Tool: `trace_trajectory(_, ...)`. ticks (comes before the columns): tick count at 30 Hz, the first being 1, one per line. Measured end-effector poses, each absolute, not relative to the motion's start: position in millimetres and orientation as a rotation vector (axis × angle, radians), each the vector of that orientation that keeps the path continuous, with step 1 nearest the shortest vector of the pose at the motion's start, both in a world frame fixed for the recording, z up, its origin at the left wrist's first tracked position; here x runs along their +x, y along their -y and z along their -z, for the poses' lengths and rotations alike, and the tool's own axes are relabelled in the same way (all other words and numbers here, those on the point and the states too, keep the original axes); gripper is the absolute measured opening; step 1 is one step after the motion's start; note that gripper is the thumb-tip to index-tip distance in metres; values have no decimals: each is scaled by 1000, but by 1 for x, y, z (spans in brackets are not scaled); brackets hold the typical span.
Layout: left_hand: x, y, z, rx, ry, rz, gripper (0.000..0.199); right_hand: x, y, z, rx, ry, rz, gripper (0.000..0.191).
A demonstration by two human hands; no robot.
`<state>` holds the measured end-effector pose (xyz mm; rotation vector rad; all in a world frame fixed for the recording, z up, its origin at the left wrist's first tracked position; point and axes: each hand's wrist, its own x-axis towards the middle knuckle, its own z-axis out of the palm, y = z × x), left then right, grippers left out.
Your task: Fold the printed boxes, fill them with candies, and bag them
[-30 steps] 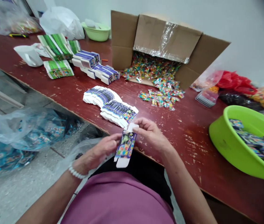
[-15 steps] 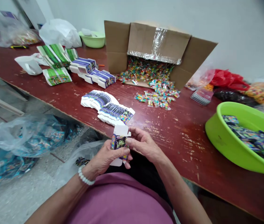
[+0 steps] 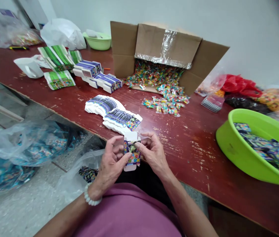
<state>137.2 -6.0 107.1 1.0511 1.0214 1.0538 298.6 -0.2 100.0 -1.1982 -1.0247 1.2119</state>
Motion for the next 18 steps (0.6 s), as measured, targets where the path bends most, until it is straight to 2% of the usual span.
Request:
trace_trajectory(3,135,7,-109,1116,-1063,-1020,56,298,2,-96,-1137,1037,-1241,23)
trace_trajectory(8,127,3,-105,1123,-1025,-903,32,305,1,-90,-1112,917,-1496,31)
trace_trajectory(12,127,2,-99,1139,-964,-867,23,309,-3,-92,-1063,843,-1590,35)
trace_trajectory(15,129,4,-97,1092,-935,-881,26,310,-4,-93,-1066,968,-1532,35)
trace_trajectory(18,131,6,-102,966,-948,-905,47,310,-3,-93,-1147,1184,-1338,22)
